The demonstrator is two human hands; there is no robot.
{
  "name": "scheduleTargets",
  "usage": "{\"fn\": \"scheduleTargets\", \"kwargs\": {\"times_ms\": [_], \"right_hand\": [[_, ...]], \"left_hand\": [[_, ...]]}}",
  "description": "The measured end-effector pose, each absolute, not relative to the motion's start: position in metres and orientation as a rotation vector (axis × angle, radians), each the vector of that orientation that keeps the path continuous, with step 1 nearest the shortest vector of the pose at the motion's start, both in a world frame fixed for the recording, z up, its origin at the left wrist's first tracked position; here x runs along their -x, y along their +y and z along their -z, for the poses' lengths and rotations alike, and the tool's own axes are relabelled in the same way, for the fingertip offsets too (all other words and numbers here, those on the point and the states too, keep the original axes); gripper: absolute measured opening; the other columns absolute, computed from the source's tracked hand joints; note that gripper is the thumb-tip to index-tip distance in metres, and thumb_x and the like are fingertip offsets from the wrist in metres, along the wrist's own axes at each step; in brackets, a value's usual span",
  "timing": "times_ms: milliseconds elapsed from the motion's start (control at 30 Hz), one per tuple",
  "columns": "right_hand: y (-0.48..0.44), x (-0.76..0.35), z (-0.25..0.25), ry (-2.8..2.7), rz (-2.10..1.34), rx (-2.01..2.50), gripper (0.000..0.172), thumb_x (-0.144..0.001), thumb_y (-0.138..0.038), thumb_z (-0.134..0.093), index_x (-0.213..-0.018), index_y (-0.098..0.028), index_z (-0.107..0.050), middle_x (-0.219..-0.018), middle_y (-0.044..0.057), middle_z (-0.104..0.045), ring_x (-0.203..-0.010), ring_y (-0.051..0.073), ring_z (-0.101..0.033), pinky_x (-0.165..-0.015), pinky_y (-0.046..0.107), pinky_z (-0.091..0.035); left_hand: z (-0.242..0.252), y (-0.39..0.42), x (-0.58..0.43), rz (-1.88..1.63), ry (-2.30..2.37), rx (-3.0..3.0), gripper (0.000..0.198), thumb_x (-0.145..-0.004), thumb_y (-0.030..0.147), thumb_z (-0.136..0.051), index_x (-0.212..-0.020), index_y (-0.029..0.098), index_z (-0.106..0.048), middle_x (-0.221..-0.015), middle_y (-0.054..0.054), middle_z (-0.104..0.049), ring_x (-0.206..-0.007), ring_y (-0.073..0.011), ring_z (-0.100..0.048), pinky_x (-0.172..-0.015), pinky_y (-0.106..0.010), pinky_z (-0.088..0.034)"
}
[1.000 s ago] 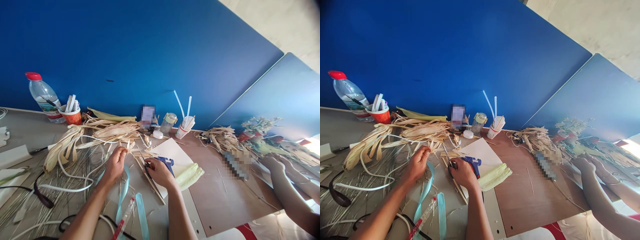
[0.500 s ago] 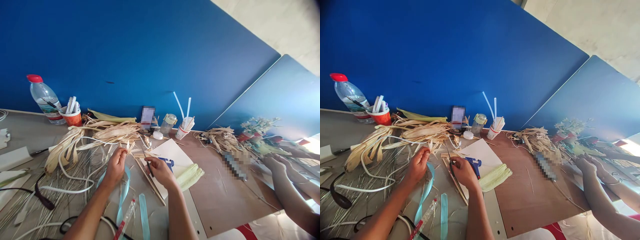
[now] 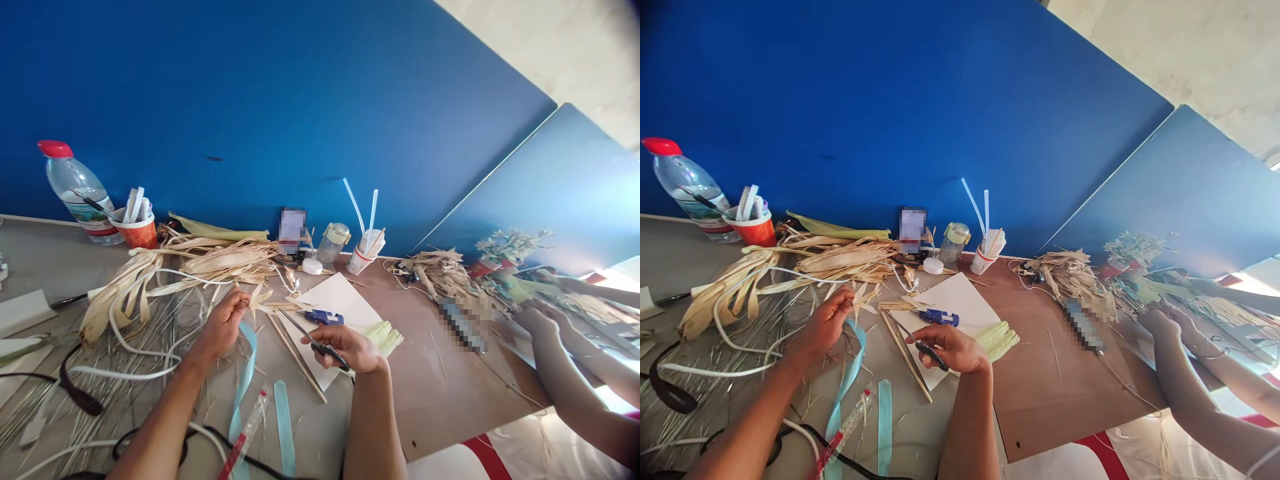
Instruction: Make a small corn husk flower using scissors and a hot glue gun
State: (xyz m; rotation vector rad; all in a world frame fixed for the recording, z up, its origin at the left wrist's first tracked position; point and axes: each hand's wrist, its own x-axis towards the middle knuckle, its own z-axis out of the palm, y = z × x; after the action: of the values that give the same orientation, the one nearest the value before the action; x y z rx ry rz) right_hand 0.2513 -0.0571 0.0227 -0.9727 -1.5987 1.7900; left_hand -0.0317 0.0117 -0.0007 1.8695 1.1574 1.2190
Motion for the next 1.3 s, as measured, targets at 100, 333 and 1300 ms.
{"fn": "scheduleTargets", "kwargs": {"times_ms": [100, 333, 1300], "right_hand": [[-0.055, -0.252, -0.022, -1.604, -1.826, 0.984, 0.057, -0.071, -0.050, -0.077, -0.110, -0.010, -0.067, -0.063, -0.001, -0.054, -0.058, 0.009, -0.046, -0.051, 0.020, -0.032], [-0.054, -0.251, -0.024, -1.652, -1.830, 1.174, 0.042, -0.068, -0.035, -0.076, -0.103, -0.014, -0.071, -0.060, -0.002, -0.056, -0.052, 0.008, -0.046, -0.049, 0.019, -0.033], [-0.050, -0.244, -0.027, -1.803, -1.759, 1.445, 0.034, -0.073, -0.013, -0.061, -0.103, -0.018, -0.074, -0.058, -0.004, -0.063, -0.053, 0.010, -0.055, -0.054, 0.020, -0.041]], "left_hand": [[0.003, 0.012, 0.032, -1.234, 1.117, -1.909, 0.024, -0.093, 0.034, -0.041, -0.077, 0.022, -0.055, -0.077, 0.000, -0.053, -0.071, -0.0158, -0.050, -0.071, -0.027, -0.046], [0.003, 0.012, 0.031, -1.210, 1.058, -2.028, 0.023, -0.096, 0.032, -0.041, -0.081, 0.021, -0.055, -0.078, -0.001, -0.058, -0.073, -0.0159, -0.054, -0.073, -0.028, -0.045], [-0.003, 0.014, 0.038, -0.880, 1.068, -2.111, 0.021, -0.087, 0.025, -0.043, -0.072, 0.022, -0.057, -0.074, -0.003, -0.064, -0.071, -0.0182, -0.059, -0.069, -0.029, -0.046]]}}
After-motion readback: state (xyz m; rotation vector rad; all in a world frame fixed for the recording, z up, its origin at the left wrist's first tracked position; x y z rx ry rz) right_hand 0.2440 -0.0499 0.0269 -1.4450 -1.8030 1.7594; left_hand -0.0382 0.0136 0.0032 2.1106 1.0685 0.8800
